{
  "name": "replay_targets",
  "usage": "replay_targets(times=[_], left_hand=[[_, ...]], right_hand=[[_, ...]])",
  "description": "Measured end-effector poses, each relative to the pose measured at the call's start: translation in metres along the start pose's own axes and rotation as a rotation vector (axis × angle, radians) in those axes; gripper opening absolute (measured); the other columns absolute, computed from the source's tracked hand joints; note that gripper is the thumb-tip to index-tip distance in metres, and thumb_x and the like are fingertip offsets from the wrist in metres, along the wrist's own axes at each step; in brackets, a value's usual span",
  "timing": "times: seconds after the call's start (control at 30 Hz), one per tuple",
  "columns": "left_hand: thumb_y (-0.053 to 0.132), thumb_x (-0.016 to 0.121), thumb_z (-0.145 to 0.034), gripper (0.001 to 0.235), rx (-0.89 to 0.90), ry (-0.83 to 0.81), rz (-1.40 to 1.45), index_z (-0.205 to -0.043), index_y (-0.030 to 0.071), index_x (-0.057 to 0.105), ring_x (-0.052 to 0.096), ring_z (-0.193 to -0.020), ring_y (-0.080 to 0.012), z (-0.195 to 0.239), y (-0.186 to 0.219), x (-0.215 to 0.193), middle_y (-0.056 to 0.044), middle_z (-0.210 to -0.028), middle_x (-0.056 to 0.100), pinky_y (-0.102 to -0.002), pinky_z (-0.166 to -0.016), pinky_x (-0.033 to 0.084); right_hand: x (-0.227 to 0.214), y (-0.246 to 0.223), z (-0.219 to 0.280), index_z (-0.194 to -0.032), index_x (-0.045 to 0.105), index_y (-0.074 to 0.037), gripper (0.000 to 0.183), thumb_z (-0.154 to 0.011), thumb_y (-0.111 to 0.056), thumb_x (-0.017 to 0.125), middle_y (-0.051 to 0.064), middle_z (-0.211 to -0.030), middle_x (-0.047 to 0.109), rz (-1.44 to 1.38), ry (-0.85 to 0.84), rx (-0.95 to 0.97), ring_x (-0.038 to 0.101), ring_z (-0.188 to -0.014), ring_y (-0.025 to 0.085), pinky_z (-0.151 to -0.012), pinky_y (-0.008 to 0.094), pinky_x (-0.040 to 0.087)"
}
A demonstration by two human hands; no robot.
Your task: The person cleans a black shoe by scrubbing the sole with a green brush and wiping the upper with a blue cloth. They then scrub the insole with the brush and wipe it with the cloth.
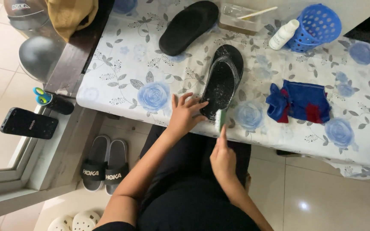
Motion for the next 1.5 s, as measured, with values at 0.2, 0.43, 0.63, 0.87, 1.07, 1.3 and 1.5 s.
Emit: replay_targets(times=[0.2, 0.43, 0.63, 0.87, 1.07, 1.3, 1.5], left_hand=[[0.037, 0.074, -0.067, 0.046, 0.014, 0.079, 0.076, -0.11, 0.027, 0.063, 0.042, -0.119, -0.0228, 0.005, 0.003, -0.001, -0.001, -0.107, 0.062, -0.064, -0.101, 0.014], [0.034, 0.076, -0.066, 0.06, -0.01, 0.118, 0.161, -0.121, 0.022, 0.055, 0.046, -0.115, -0.0229, 0.007, 0.003, -0.015, -0.003, -0.106, 0.063, -0.062, -0.103, 0.012], [0.03, 0.075, -0.067, 0.063, 0.006, 0.151, 0.164, -0.126, 0.022, 0.052, 0.048, -0.113, -0.0204, 0.007, 0.002, -0.016, -0.003, -0.1, 0.065, -0.059, -0.104, 0.015], [0.007, 0.053, -0.088, 0.053, -0.102, 0.147, 0.537, -0.137, 0.014, 0.036, 0.048, -0.113, -0.0317, 0.003, 0.002, -0.043, -0.01, -0.101, 0.065, -0.06, -0.103, 0.014], [0.009, 0.039, -0.096, 0.048, -0.157, 0.239, 0.815, -0.14, 0.008, 0.021, 0.044, -0.116, -0.0397, 0.006, -0.011, -0.054, -0.017, -0.11, 0.06, -0.062, -0.1, 0.022], [0.012, 0.04, -0.095, 0.047, -0.136, 0.228, 0.837, -0.139, 0.007, 0.022, 0.046, -0.117, -0.0323, 0.005, -0.018, -0.052, -0.013, -0.114, 0.058, -0.052, -0.101, 0.029], [0.015, 0.044, -0.094, 0.049, -0.155, 0.19, 0.741, -0.139, 0.009, 0.026, 0.041, -0.121, -0.0349, 0.006, -0.009, -0.052, -0.01, -0.115, 0.056, -0.051, -0.101, 0.028]], right_hand=[[0.013, 0.043, -0.018, -0.132, 0.037, -0.005, 0.042, -0.091, -0.01, 0.037, 0.031, -0.073, 0.061, -0.12, 0.063, 0.097, 0.06, -0.068, 0.046, -0.054, 0.05, 0.049], [0.058, 0.038, 0.02, -0.133, 0.026, -0.005, 0.042, -0.092, -0.015, 0.026, 0.008, -0.049, 0.05, -0.575, -0.243, 0.319, 0.053, -0.033, 0.02, -0.031, 0.028, 0.045], [0.03, 0.038, 0.011, -0.131, 0.035, -0.003, 0.044, -0.093, -0.024, 0.031, 0.007, -0.042, 0.049, -0.553, -0.209, 0.335, 0.051, -0.031, 0.017, -0.026, 0.026, 0.041], [-0.021, -0.021, -0.009, -0.126, 0.054, -0.02, 0.036, -0.091, -0.026, 0.048, 0.004, -0.058, 0.058, 0.398, 0.293, -0.334, 0.052, -0.036, 0.018, -0.03, 0.026, 0.037], [0.003, -0.054, -0.023, -0.124, 0.052, -0.033, 0.046, -0.08, -0.021, 0.054, -0.006, -0.055, 0.051, 0.652, 0.317, -0.679, 0.052, -0.039, 0.011, -0.035, 0.025, 0.042], [-0.03, -0.001, -0.009, -0.127, 0.052, -0.028, 0.042, -0.085, -0.031, 0.054, -0.002, -0.056, 0.056, 0.628, 0.255, -0.586, 0.056, -0.042, 0.019, -0.039, 0.03, 0.046], [0.0, -0.031, -0.032, -0.098, 0.066, -0.019, 0.028, -0.08, -0.041, 0.062, -0.007, -0.047, 0.051, 0.593, 0.405, -0.623, 0.051, -0.037, 0.009, -0.037, 0.021, 0.041]])
Point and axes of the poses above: each hand's wrist, its own z-axis away from the middle knuckle, its own x-axis out of the palm, y = z × x, the point moved 10 cm from there along -z, towards the middle knuckle
